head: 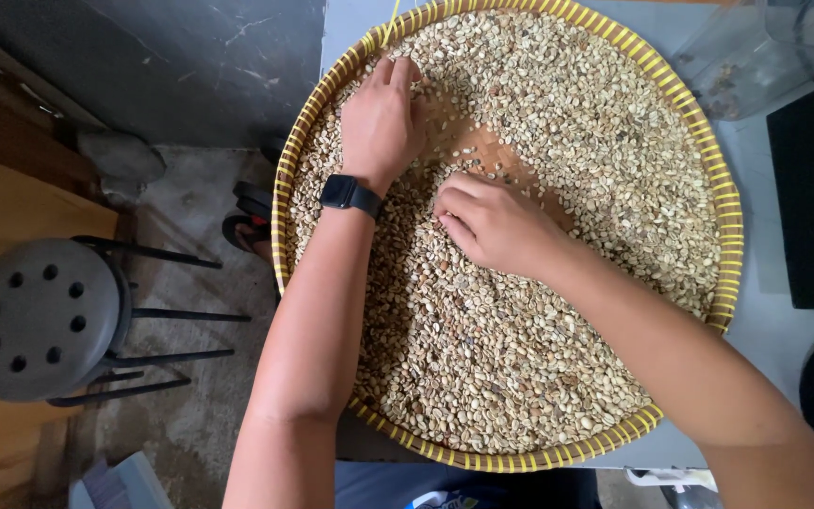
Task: Sorting green coffee beans by hand in a woven tray to remove defects and debris
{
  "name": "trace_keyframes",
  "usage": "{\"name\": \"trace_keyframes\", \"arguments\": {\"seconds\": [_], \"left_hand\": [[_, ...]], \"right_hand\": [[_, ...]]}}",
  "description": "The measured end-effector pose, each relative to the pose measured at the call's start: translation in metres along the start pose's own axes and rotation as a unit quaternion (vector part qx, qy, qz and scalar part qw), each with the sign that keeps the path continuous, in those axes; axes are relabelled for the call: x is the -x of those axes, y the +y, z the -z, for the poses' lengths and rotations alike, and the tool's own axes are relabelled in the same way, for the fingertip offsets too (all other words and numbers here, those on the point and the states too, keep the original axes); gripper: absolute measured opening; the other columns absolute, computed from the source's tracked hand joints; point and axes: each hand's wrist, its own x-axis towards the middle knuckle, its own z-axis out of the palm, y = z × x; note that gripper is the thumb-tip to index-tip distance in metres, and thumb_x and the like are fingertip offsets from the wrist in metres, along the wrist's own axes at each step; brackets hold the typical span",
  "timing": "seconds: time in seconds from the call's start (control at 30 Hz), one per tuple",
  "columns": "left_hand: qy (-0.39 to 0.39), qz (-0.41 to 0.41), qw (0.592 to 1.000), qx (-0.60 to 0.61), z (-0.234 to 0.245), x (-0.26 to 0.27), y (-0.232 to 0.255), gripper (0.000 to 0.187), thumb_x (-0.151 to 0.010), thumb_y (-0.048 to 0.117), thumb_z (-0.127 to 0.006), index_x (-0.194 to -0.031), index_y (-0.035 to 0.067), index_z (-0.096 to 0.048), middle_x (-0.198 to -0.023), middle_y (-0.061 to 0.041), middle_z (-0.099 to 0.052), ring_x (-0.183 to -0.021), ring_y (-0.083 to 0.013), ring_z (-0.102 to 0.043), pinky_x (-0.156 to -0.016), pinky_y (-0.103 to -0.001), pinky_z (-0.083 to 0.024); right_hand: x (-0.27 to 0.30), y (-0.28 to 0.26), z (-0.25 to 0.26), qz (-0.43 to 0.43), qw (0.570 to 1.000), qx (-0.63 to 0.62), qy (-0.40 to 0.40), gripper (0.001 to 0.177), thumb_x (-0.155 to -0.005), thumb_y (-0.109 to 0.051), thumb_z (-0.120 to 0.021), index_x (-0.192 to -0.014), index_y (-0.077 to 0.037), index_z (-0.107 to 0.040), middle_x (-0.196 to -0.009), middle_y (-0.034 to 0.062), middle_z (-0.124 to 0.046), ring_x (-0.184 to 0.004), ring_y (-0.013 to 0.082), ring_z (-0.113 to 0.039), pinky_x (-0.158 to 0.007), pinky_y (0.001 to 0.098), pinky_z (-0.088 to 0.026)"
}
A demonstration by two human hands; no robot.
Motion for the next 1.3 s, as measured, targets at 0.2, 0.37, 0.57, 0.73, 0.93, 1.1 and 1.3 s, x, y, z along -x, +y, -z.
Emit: {"name": "trace_keyframes", "arguments": {"seconds": [0.2,0.37,0.57,0.73,0.93,1.1,1.3], "left_hand": [[-0.001,0.007,1.0,-0.002,0.0,-0.001,0.001,0.02,-0.086,-0.002,-0.059,-0.104,0.006,-0.058,-0.096,-0.014,-0.069,-0.068,-0.0233,-0.064,-0.054,-0.037,-0.059],[-0.01,0.009,1.0,-0.005,0.002,-0.001,0.001,0.021,-0.086,0.001,-0.061,-0.106,0.006,-0.059,-0.105,-0.019,-0.07,-0.074,-0.0269,-0.068,-0.057,-0.039,-0.061],[0.001,0.001,1.0,0.001,0.001,0.0,0.0,0.02,-0.086,0.0,-0.06,-0.105,0.007,-0.059,-0.096,-0.014,-0.069,-0.069,-0.023,-0.065,-0.054,-0.035,-0.06],[0.012,-0.011,1.0,0.008,0.008,0.0,0.003,0.015,-0.089,0.004,-0.062,-0.102,0.009,-0.058,-0.092,-0.01,-0.067,-0.064,-0.0194,-0.063,-0.047,-0.03,-0.054],[-0.037,0.008,0.999,0.024,0.021,-0.002,0.011,0.022,-0.085,0.008,-0.062,-0.106,0.011,-0.056,-0.1,-0.014,-0.064,-0.078,-0.0371,-0.066,-0.054,-0.049,-0.051],[-0.039,0.004,0.999,0.016,0.024,-0.001,0.014,0.022,-0.086,0.005,-0.065,-0.107,0.01,-0.058,-0.102,-0.014,-0.065,-0.071,-0.0293,-0.065,-0.05,-0.041,-0.052],[-0.052,0.004,0.999,-0.016,0.018,0.002,0.013,0.02,-0.089,0.008,-0.064,-0.109,0.01,-0.062,-0.103,-0.011,-0.064,-0.071,-0.0247,-0.065,-0.048,-0.037,-0.055]], "right_hand": [[0.001,0.006,-0.002,0.044,0.998,-0.045,0.014,0.01,-0.092,-0.001,-0.063,-0.101,-0.005,-0.065,-0.095,0.0072,-0.067,-0.089,0.0198,-0.067,-0.087,0.0343,-0.061],[0.0,-0.005,0.005,-0.027,0.997,-0.025,-0.07,0.022,-0.099,-0.008,-0.06,-0.118,-0.006,-0.07,-0.106,0.0066,-0.067,-0.091,0.0193,-0.067,-0.087,0.0343,-0.06],[-0.003,-0.011,0.005,-0.099,0.988,-0.015,-0.119,0.026,-0.103,-0.013,-0.055,-0.125,-0.007,-0.068,-0.116,0.0082,-0.066,-0.085,0.0173,-0.068,-0.079,0.0334,-0.062],[-0.001,-0.004,0.006,-0.071,0.995,0.002,-0.067,0.023,-0.105,-0.016,-0.053,-0.117,-0.004,-0.069,-0.115,0.0107,-0.066,-0.096,0.0245,-0.068,-0.089,0.0411,-0.061],[0.015,0.025,0.082,-0.157,0.98,-0.06,0.108,0.016,-0.104,-0.01,-0.058,-0.11,-0.008,-0.073,-0.095,0.006,-0.069,-0.071,0.0141,-0.061,-0.065,0.0286,-0.059],[0.074,0.144,0.13,-0.163,0.838,0.094,0.513,0.01,-0.101,0.004,-0.073,-0.107,-0.003,-0.077,-0.088,0.008,-0.078,-0.072,0.0138,-0.072,-0.063,0.0267,-0.054],[0.111,0.213,0.141,-0.225,0.763,0.223,0.564,0.012,-0.089,0.004,-0.072,-0.093,-0.004,-0.08,-0.087,0.0094,-0.069,-0.069,0.0163,-0.074,-0.061,0.0287,-0.059]]}}
